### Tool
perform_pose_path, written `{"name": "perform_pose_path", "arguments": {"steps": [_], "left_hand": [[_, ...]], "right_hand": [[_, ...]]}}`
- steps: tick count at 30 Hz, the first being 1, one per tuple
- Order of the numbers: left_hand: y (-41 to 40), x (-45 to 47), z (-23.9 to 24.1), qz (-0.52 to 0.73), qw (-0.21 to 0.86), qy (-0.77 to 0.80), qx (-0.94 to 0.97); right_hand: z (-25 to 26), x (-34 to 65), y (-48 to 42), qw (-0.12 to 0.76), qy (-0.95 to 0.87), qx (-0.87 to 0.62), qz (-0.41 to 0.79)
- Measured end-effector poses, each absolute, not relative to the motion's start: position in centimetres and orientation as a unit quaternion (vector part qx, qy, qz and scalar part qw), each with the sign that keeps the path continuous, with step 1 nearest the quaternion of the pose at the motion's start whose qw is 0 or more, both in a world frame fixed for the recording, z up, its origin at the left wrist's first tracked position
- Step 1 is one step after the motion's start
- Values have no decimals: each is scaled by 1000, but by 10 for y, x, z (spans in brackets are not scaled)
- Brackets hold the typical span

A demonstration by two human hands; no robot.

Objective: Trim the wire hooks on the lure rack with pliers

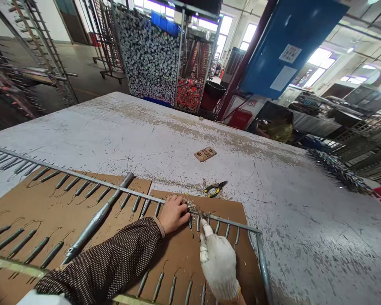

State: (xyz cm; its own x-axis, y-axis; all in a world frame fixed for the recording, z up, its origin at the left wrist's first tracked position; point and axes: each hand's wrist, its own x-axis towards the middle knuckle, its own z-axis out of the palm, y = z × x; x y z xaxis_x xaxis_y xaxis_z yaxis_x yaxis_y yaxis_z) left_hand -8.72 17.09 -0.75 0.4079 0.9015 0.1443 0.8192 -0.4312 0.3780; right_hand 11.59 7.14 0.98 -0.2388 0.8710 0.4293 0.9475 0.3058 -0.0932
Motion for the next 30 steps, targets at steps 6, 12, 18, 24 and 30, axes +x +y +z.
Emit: {"name": "perform_pose_path", "arguments": {"steps": [6,12,18,24,30], "left_hand": [[171,-87,-8,169,123,523,826],[171,-87,-11,174,119,521,827],[171,-87,-12,176,122,520,827],[171,-87,-14,183,115,523,824],[171,-86,-13,177,118,524,825]], "right_hand": [[14,113,72,262,-783,-551,-119],[13,112,72,272,-758,-580,-119],[7,117,73,189,-800,-555,-124],[-4,119,71,184,-790,-575,-104],[12,114,75,259,-769,-570,-130]]}}
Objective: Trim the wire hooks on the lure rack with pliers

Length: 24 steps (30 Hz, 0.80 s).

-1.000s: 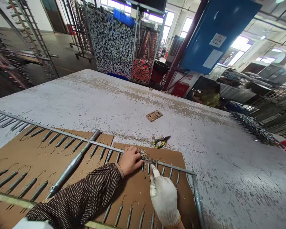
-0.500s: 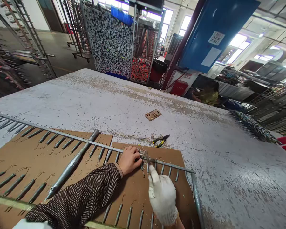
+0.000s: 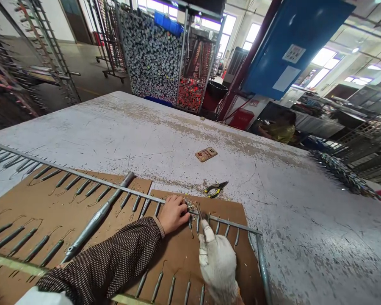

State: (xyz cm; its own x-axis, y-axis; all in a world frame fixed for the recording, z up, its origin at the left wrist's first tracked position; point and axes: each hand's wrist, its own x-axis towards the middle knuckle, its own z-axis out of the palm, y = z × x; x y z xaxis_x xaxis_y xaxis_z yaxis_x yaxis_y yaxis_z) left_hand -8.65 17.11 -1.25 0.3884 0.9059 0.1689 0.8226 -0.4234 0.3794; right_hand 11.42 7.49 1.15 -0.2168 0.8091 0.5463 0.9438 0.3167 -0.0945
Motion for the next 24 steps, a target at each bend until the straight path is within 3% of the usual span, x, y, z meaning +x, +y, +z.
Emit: {"name": "perform_pose_path", "arguments": {"steps": [2,7,15,20,24], "left_hand": [[171,-86,-12,178,117,526,823],[171,-86,-14,182,116,524,824],[171,-86,-16,181,107,529,822],[171,-86,-16,187,111,523,824],[172,-86,-17,186,111,528,821]], "right_hand": [[15,114,76,285,-773,-550,-139],[9,117,76,185,-794,-565,-128],[3,118,76,169,-811,-550,-107],[4,117,73,204,-776,-588,-103],[5,117,75,160,-803,-564,-102]]}}
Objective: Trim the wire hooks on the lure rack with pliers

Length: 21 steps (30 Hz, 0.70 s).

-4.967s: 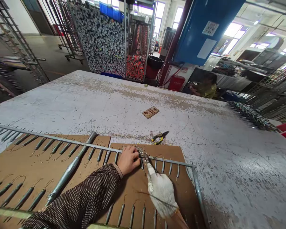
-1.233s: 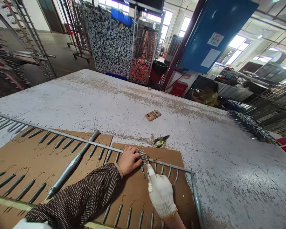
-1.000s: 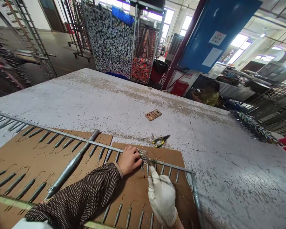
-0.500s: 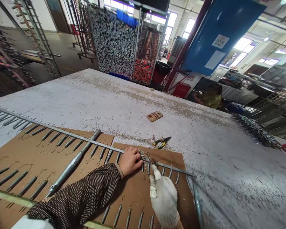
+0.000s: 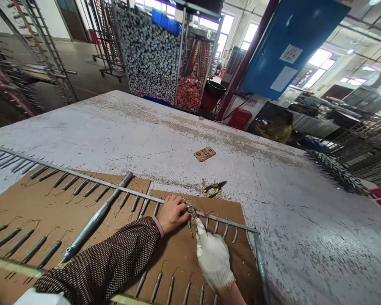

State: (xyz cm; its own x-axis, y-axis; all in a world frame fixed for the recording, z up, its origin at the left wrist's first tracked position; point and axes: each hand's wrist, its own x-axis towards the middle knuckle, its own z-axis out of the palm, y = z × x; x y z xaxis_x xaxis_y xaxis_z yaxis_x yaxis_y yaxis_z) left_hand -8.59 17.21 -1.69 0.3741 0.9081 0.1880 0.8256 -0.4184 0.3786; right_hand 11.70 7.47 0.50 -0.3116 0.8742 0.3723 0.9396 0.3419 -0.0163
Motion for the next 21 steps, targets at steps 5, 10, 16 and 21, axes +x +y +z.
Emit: {"name": "perform_pose_path", "arguments": {"steps": [5,10,16,21], "left_hand": [[172,-85,-17,187,105,528,822],[171,-84,-15,188,110,533,818],[172,-84,-16,188,107,532,819],[172,-84,-17,188,106,529,821]], "right_hand": [[6,119,73,196,-776,-590,-103],[2,120,76,180,-812,-544,-110],[5,119,77,258,-789,-541,-133],[1,120,76,207,-794,-560,-111]]}}
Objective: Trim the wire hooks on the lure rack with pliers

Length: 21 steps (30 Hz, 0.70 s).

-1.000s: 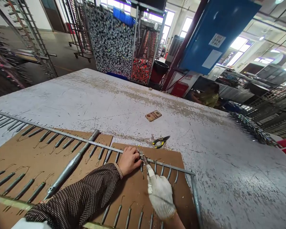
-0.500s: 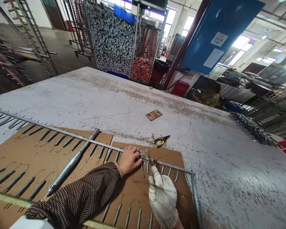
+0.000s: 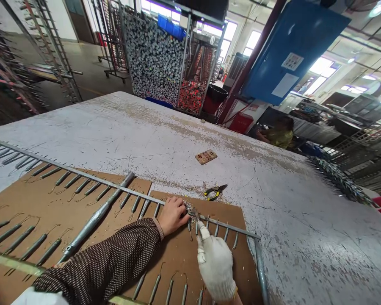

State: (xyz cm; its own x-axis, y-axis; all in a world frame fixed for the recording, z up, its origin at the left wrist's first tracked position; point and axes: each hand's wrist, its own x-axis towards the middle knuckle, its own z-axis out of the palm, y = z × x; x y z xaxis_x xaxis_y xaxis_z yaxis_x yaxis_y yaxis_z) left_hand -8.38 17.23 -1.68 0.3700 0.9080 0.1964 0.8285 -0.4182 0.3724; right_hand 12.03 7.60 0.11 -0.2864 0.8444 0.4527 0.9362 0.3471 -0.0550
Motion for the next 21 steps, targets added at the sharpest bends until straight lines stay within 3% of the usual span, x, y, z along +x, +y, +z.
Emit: {"name": "perform_pose_path", "arguments": {"steps": [3,7,12,16,21], "left_hand": [[172,-84,-17,192,105,526,822],[172,-84,-19,197,97,528,820],[172,-83,-23,207,84,521,824],[172,-83,-24,201,76,524,824],[171,-82,-24,207,77,521,825]], "right_hand": [[1,121,75,221,-783,-571,-115],[-1,121,78,159,-820,-538,-116],[-3,124,80,212,-792,-556,-135],[-3,125,83,165,-832,-510,-143],[-1,127,82,209,-808,-536,-127]]}}
